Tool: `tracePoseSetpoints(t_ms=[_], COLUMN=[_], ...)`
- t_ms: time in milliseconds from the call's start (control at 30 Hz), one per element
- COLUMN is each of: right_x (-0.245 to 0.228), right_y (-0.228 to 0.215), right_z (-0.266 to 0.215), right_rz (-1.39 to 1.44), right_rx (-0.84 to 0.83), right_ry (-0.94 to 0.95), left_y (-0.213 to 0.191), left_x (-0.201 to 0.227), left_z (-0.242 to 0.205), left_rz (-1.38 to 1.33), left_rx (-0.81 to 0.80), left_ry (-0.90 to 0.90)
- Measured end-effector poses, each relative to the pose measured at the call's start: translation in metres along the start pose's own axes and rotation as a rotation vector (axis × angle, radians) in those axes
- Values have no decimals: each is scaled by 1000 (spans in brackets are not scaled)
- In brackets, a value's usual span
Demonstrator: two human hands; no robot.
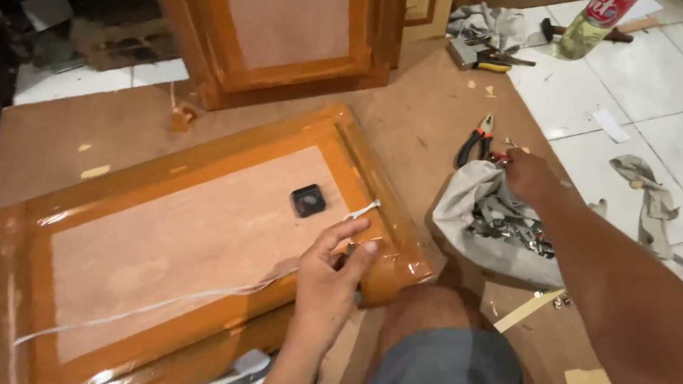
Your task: Attaching a hanging string to the back of a picture frame by measuring, threading, and tying it to the frame hardware.
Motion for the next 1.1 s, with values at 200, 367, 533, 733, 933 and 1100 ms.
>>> tracePoseSetpoints(t_ms=[200, 367, 533, 733, 933, 1100], right_x=[3, -36, -105, -185, -332, -415], right_y=[0, -48, -137, -152, -92, -59], right_z=[1, -38, -104, -179, -291, -361], right_rz=[-164, -267, -205, 1016, 2051, 1669], right_rx=[52, 52, 220, 680, -481, -918], right_ry=[182, 207, 212, 6, 3, -383], left_y=[46, 58, 25, -57, -152, -196], left_x=[22, 2, 38, 60, 89, 96], left_z=[33, 59, 31, -27, -108, -159], left_rz=[-40, -90, -79, -91, -9, 75], left_rx=[-97, -113, -94, 22, 281, 389], left_ry=[-81, -34, 19, 102, 83, 40])
Point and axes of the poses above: each hand's wrist, its own z-axis towards the middle knuckle, its own y-axis out of the palm, x = y × z, the point moved 2 cm from there along z, towards the middle knuckle, and after that the axes turned 7 degrees about -x, right-handed, at the moved point
